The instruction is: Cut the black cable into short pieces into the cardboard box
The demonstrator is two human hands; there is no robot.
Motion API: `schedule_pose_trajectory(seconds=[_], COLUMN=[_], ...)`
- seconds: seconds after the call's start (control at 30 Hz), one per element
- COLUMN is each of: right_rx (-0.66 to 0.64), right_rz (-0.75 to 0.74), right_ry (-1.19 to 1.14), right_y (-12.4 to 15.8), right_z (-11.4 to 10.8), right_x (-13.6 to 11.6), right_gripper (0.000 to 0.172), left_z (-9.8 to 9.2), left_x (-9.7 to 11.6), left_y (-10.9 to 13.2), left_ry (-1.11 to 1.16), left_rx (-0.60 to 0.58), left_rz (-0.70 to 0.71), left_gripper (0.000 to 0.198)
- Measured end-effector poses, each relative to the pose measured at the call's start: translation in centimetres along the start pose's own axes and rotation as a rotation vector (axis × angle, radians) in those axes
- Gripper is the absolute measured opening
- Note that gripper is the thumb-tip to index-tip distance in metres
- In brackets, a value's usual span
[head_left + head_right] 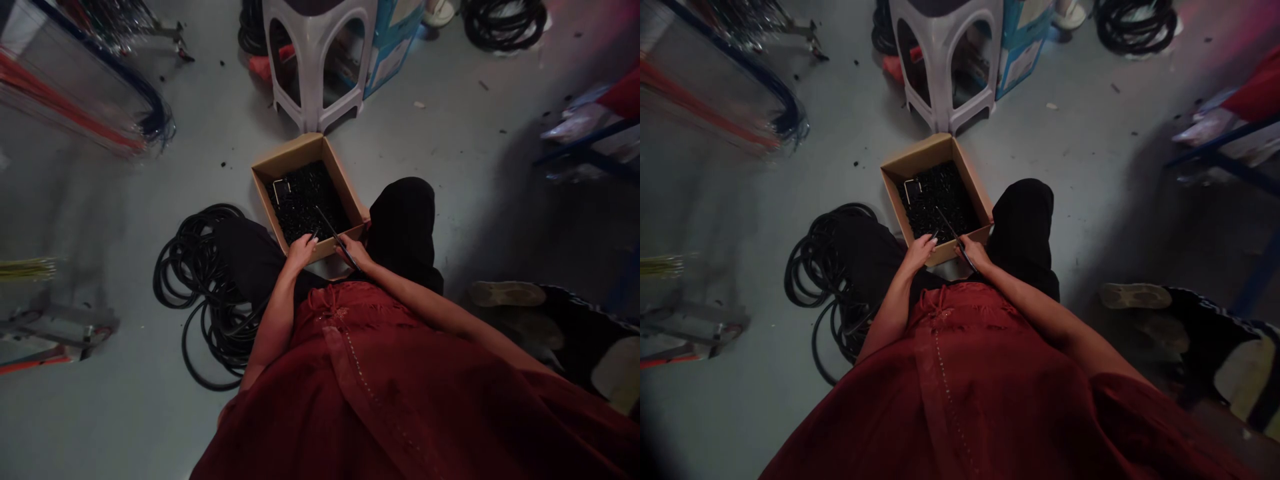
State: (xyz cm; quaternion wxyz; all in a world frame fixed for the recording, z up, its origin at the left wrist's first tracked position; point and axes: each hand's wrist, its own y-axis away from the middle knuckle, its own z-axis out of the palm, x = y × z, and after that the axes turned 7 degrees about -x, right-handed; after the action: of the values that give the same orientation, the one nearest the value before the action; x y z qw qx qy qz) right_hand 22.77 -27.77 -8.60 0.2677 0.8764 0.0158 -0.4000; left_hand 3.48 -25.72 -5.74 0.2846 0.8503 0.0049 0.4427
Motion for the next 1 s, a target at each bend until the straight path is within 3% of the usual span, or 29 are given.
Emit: schedule_pose_trajectory(seconds=[0.23,0.53,0.77,1.0], right_rx=[0.031,-0.092,-0.111,-0.123], right_rz=[0.051,-0.001,-0.002,0.023], right_ry=[-0.296,-0.719,-0.828,-0.848], right_y=[-0.6,-0.8,-0.8,-0.8], right_z=[0.0,0.4,0.5,0.7], right_x=[0.7,0.4,0.6,0.7], right_gripper=[0.024,0.035,0.042,0.043], left_z=[-0.1,1.0,1.0,1.4], left_x=[0.2,1.3,1.9,1.3], left_y=[0.3,1.5,1.8,1.6], left_ry=[0.007,0.141,0.245,0.223], left_rx=[-0.029,-0.313,-0.414,-0.488], left_rz=[-0.035,-0.003,-0.066,-0.042], left_gripper=[0.036,0.04,0.061,0.061])
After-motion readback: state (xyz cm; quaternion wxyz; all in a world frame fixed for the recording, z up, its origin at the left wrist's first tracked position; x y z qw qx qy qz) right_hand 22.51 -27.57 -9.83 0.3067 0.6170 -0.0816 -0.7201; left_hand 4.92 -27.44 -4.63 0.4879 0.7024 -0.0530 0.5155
